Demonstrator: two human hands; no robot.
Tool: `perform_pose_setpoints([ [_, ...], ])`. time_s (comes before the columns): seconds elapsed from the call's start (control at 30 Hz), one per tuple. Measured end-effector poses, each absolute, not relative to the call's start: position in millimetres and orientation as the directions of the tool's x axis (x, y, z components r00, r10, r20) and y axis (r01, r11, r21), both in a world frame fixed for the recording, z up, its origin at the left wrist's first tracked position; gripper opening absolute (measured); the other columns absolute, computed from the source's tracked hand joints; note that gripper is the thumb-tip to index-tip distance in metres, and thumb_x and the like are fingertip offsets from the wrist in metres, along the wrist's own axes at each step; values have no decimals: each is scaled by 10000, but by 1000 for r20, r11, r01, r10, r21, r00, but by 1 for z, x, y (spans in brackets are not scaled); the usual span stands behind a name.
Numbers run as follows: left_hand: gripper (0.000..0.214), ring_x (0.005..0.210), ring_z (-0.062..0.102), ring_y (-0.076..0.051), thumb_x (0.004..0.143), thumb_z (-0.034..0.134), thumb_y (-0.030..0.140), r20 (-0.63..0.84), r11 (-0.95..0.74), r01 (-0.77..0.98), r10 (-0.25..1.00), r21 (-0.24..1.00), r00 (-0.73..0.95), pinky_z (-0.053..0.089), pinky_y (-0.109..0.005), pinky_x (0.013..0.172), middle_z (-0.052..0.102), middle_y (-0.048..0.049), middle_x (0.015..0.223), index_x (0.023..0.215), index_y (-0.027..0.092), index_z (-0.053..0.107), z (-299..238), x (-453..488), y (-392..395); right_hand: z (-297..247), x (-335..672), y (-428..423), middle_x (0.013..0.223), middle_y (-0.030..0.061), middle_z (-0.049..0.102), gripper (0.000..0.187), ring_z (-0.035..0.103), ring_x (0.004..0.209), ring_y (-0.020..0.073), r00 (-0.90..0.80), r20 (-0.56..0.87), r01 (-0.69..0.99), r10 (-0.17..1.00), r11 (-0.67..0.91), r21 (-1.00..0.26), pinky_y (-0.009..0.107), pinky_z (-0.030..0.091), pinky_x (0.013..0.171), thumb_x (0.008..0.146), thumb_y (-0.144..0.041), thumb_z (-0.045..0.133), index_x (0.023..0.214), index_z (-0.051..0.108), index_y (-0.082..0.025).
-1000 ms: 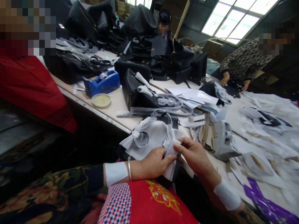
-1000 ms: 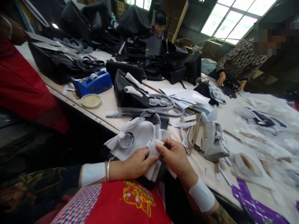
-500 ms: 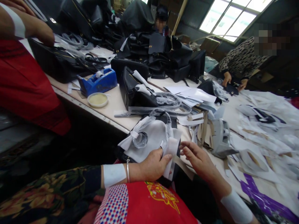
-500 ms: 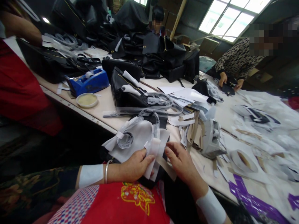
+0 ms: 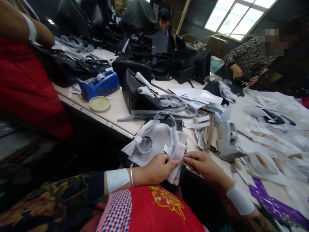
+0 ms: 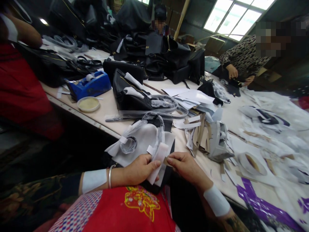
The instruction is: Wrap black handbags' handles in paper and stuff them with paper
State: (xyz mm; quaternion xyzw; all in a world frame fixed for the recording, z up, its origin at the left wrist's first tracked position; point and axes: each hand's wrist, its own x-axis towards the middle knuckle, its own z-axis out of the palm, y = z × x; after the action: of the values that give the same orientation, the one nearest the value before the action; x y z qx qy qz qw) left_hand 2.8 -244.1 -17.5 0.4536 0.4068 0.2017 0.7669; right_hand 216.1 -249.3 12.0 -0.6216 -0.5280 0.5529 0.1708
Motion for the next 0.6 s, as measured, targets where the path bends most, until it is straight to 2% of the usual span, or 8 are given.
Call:
perform_pose_setpoints([
  [0.17,477,574,627,-177,753,654,590,-451,574,-1,644,819,618,493,-282,530,663,-39,657,888,138,581,-15,1,-241,15,218,-229,572,-23,537,389,429,538,100,-337,-481,576,810,-227,-786,230,320,522,823,-508,625,709,699,-143],
  [0.23,455,576,631,-181,767,642,579,-447,563,3,654,827,611,493,-284,533,665,-42,656,868,138,594,-16,1,-240,23,221,-223,572,-21,549,360,452,538,107,-376,-497,640,782,-170,-750,236,347,531,857,-468,593,754,715,-146],
  [0.3,416,562,622,-175,802,609,551,-445,545,24,659,838,607,478,-276,520,666,-48,651,830,135,605,-17,2,-240,34,223,-220,629,0,603,334,517,583,130,-380,-453,714,806,-55,-698,255,401,576,897,-425,553,795,726,-158],
  [0.33,400,556,618,-173,820,591,534,-447,534,40,661,844,603,469,-271,513,666,-50,645,812,135,608,-18,2,-240,41,224,-219,693,20,640,324,558,637,149,-361,-373,748,855,26,-663,272,432,623,917,-403,532,822,729,-164],
  [0.4,376,562,620,-177,840,574,505,-448,503,80,673,861,588,460,-267,514,668,-51,635,787,135,616,-21,3,-239,57,219,-219,881,66,685,292,614,802,189,-326,-113,800,939,210,-561,315,465,750,946,-358,508,907,728,-171],
  [0.47,353,584,625,-181,844,581,477,-430,438,132,701,889,569,457,-264,529,669,-50,626,761,137,627,-24,3,-239,70,204,-219,1014,94,676,257,609,926,213,-368,97,819,925,372,-436,349,455,843,960,-308,501,1015,713,-174],
  [0.53,319,612,625,-181,853,576,430,-380,347,170,734,922,564,455,-260,545,672,-48,628,733,141,635,-28,4,-239,77,181,-220,1027,99,671,227,586,955,230,-485,100,810,869,490,-323,373,437,866,944,-278,544,1071,702,-178],
  [0.6,274,633,627,-176,872,535,337,-325,277,172,751,945,575,456,-254,556,676,-45,639,695,148,626,-30,5,-238,78,156,-219,957,96,675,217,562,937,257,-546,-14,819,838,530,-218,398,419,846,891,-306,639,1050,712,-177],
])
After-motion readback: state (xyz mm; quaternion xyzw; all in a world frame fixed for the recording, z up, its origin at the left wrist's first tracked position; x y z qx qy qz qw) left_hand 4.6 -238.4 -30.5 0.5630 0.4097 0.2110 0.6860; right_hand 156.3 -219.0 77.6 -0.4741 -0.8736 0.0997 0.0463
